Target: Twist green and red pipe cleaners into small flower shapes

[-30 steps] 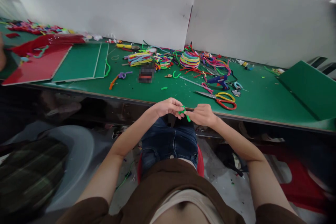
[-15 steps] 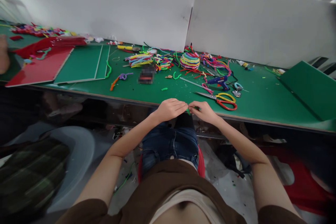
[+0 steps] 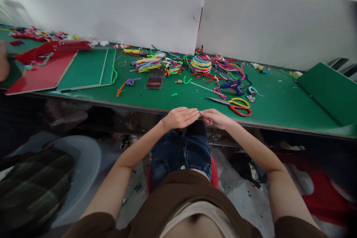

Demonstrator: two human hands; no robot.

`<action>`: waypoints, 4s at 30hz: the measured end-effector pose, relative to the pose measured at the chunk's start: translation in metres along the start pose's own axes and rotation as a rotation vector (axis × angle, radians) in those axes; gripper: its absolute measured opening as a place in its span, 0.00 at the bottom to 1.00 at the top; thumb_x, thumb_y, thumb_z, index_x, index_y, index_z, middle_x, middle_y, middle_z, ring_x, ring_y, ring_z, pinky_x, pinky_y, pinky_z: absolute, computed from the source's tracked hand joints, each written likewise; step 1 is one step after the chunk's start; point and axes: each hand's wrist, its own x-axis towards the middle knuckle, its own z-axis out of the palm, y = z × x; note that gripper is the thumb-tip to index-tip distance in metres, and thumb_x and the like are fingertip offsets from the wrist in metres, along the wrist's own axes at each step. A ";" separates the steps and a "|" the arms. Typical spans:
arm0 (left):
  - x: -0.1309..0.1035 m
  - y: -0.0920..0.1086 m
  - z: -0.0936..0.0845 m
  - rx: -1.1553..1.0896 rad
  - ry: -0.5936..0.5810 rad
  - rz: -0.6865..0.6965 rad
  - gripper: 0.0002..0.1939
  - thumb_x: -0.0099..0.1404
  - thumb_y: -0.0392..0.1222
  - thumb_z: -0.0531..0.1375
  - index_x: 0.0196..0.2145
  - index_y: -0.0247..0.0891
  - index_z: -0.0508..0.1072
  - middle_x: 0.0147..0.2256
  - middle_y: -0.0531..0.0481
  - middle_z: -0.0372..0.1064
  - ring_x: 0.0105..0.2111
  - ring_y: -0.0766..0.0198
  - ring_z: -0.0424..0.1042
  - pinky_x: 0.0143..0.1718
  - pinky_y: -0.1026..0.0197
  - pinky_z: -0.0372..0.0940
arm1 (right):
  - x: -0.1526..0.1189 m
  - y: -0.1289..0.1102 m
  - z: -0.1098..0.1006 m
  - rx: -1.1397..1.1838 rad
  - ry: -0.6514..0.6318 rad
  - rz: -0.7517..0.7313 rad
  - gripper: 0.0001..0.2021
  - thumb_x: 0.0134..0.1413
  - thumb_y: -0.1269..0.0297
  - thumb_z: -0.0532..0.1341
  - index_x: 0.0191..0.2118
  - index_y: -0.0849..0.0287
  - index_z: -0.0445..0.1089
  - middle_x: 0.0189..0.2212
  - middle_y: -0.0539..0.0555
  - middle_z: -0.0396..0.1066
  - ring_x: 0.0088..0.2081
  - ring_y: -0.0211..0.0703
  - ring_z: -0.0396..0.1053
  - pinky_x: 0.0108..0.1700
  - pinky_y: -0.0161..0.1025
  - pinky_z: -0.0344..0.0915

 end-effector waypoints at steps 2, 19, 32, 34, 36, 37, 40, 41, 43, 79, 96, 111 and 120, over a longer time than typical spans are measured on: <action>0.000 0.000 0.000 -0.002 -0.002 -0.013 0.14 0.68 0.34 0.51 0.48 0.41 0.71 0.48 0.45 0.72 0.51 0.63 0.70 0.48 0.60 0.67 | 0.002 0.001 0.002 0.168 0.034 0.023 0.18 0.40 0.53 0.67 0.25 0.62 0.64 0.11 0.40 0.54 0.14 0.24 0.45 0.18 0.28 0.40; 0.001 0.009 0.011 -0.015 0.203 -0.289 0.12 0.67 0.37 0.53 0.45 0.40 0.73 0.44 0.45 0.74 0.47 0.61 0.73 0.49 0.57 0.66 | 0.000 -0.001 0.019 0.146 0.134 -0.194 0.15 0.46 0.55 0.64 0.24 0.58 0.59 0.14 0.40 0.53 0.16 0.27 0.48 0.20 0.30 0.46; 0.029 0.010 -0.009 -1.583 0.066 -1.019 0.20 0.46 0.53 0.69 0.27 0.32 0.72 0.27 0.46 0.75 0.26 0.63 0.75 0.35 0.59 0.71 | -0.007 -0.012 -0.016 -1.427 0.345 -1.469 0.09 0.59 0.69 0.53 0.39 0.54 0.70 0.22 0.48 0.71 0.25 0.35 0.65 0.28 0.36 0.53; 0.027 0.010 -0.008 -1.383 0.135 -0.938 0.18 0.51 0.53 0.66 0.30 0.33 0.73 0.29 0.46 0.76 0.29 0.63 0.76 0.37 0.60 0.70 | -0.007 -0.013 -0.017 -1.299 0.252 -1.382 0.10 0.60 0.70 0.51 0.41 0.54 0.69 0.26 0.50 0.73 0.30 0.36 0.68 0.32 0.36 0.59; 0.025 0.010 -0.008 -1.011 0.179 -0.819 0.14 0.58 0.49 0.62 0.33 0.34 0.75 0.32 0.47 0.76 0.33 0.63 0.76 0.38 0.61 0.69 | -0.008 -0.013 -0.016 -1.110 0.177 -1.187 0.11 0.60 0.70 0.51 0.42 0.56 0.69 0.31 0.53 0.74 0.34 0.37 0.69 0.36 0.36 0.63; 0.023 0.010 -0.008 -0.798 0.181 -0.743 0.12 0.60 0.47 0.60 0.34 0.35 0.75 0.33 0.47 0.77 0.34 0.63 0.76 0.38 0.62 0.69 | -0.009 -0.013 -0.016 -1.017 0.142 -1.082 0.10 0.60 0.69 0.51 0.42 0.57 0.69 0.33 0.54 0.74 0.35 0.37 0.70 0.37 0.36 0.64; 0.017 0.008 -0.008 -0.248 0.164 -0.447 0.09 0.64 0.39 0.56 0.38 0.37 0.76 0.37 0.47 0.77 0.38 0.64 0.75 0.41 0.64 0.68 | -0.011 -0.012 -0.013 -0.849 0.103 -0.843 0.08 0.59 0.62 0.55 0.37 0.58 0.70 0.33 0.55 0.74 0.35 0.38 0.71 0.39 0.36 0.66; 0.016 0.007 -0.008 -0.118 0.167 -0.343 0.10 0.65 0.37 0.55 0.40 0.38 0.76 0.38 0.47 0.77 0.38 0.64 0.75 0.41 0.64 0.69 | -0.011 -0.011 -0.012 -0.837 0.111 -0.795 0.09 0.58 0.61 0.56 0.35 0.58 0.71 0.33 0.55 0.74 0.35 0.38 0.71 0.39 0.36 0.66; 0.013 0.006 -0.007 0.072 0.181 -0.157 0.11 0.65 0.35 0.54 0.42 0.37 0.75 0.40 0.47 0.76 0.39 0.64 0.75 0.41 0.63 0.69 | -0.010 -0.009 -0.009 -0.837 0.148 -0.732 0.10 0.57 0.59 0.57 0.32 0.58 0.71 0.32 0.55 0.74 0.34 0.39 0.71 0.39 0.37 0.66; 0.017 0.015 -0.008 -1.130 0.080 -0.918 0.18 0.52 0.55 0.65 0.27 0.34 0.75 0.28 0.44 0.77 0.26 0.61 0.76 0.24 0.63 0.65 | -0.027 -0.009 -0.006 -0.989 0.171 -0.862 0.12 0.59 0.61 0.55 0.38 0.54 0.76 0.37 0.57 0.76 0.39 0.43 0.72 0.42 0.43 0.68; 0.009 0.004 -0.015 -0.001 0.072 0.065 0.11 0.65 0.35 0.55 0.41 0.43 0.74 0.41 0.50 0.76 0.37 0.68 0.74 0.35 0.66 0.64 | -0.014 -0.005 -0.006 -0.946 0.200 -0.684 0.14 0.58 0.55 0.55 0.33 0.57 0.73 0.39 0.57 0.73 0.45 0.45 0.68 0.49 0.46 0.63; -0.007 -0.006 -0.008 -0.188 -0.003 0.105 0.12 0.65 0.36 0.55 0.43 0.47 0.74 0.45 0.50 0.74 0.45 0.66 0.74 0.39 0.67 0.68 | 0.007 -0.001 0.004 0.427 0.160 0.170 0.13 0.36 0.64 0.70 0.20 0.63 0.65 0.15 0.43 0.61 0.15 0.22 0.52 0.14 0.23 0.46; -0.008 -0.006 -0.008 -0.212 -0.009 0.163 0.13 0.65 0.35 0.55 0.44 0.47 0.73 0.45 0.51 0.75 0.48 0.66 0.71 0.47 0.66 0.67 | 0.007 -0.001 -0.005 0.321 -0.096 0.373 0.04 0.45 0.69 0.63 0.25 0.65 0.69 0.15 0.46 0.64 0.14 0.23 0.53 0.14 0.21 0.49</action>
